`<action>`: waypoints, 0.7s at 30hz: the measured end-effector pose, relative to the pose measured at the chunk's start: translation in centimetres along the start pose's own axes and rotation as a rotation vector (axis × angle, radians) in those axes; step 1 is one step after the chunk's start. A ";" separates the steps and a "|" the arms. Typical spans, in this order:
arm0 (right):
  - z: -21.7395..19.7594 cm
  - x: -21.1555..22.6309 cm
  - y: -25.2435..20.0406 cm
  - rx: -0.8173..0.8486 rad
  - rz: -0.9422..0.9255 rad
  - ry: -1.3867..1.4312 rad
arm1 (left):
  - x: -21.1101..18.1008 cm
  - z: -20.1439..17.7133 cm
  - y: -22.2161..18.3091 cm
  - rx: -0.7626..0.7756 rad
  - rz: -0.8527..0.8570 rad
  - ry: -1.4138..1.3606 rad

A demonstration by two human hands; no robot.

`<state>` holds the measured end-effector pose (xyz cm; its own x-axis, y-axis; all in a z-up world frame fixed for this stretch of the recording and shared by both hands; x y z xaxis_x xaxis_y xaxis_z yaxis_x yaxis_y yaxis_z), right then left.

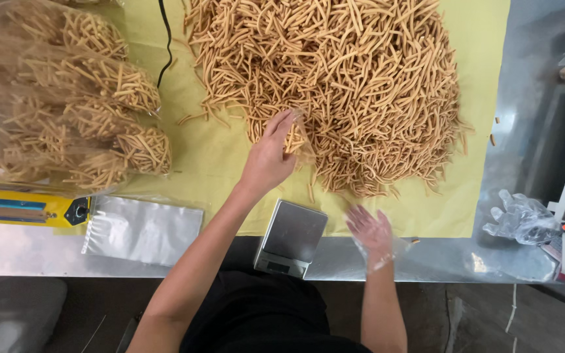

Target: The person scoops thin, stick-like snack items from a large pile on a yellow mat into small clear plastic bags. They place each filled bag onto a digital scale to check the weight, then move the sealed bag to a stack of completed packages. The process is repeated continuously.

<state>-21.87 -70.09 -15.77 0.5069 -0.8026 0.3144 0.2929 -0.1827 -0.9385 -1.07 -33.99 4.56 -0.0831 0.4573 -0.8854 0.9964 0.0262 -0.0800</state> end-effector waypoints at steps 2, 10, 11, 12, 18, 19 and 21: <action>2.6 -0.8 3.5 0.137 -0.065 -0.032 | -0.7 -0.4 -0.2 -0.083 0.125 -0.024; 18.6 -0.6 7.4 0.428 -1.036 -0.438 | -1.4 -0.2 -0.1 -0.067 0.176 -0.016; 19.7 -0.7 6.9 0.443 -1.033 -0.305 | -1.3 0.1 -0.2 -0.037 0.142 -0.010; 20.3 -0.5 6.3 0.456 -1.028 -0.171 | -1.1 0.5 -0.3 -0.008 0.109 -0.005; 22.1 0.2 5.2 0.327 -0.603 0.587 | -1.6 0.9 -0.7 -0.083 0.320 -0.002; 22.1 0.1 4.4 0.328 -0.549 0.573 | -1.3 1.2 -0.8 -0.073 0.304 0.010; 21.6 0.2 2.3 0.332 -0.446 0.545 | -0.9 1.6 -0.9 -0.053 0.276 0.032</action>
<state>-3.56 -58.37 -14.82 -0.1611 -0.8749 0.4566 0.6466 -0.4431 -0.6209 -1.91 -35.87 4.70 0.1912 0.4815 -0.8553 0.9807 -0.0575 0.1869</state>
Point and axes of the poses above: each hand's wrist, its own y-axis towards the middle knuckle, its own z-axis out of the palm, x = y × z, the point moved 5 cm from there along y, towards the middle knuckle, and after that the axes turned 14 degrees about -x, right-handed, at the moved point
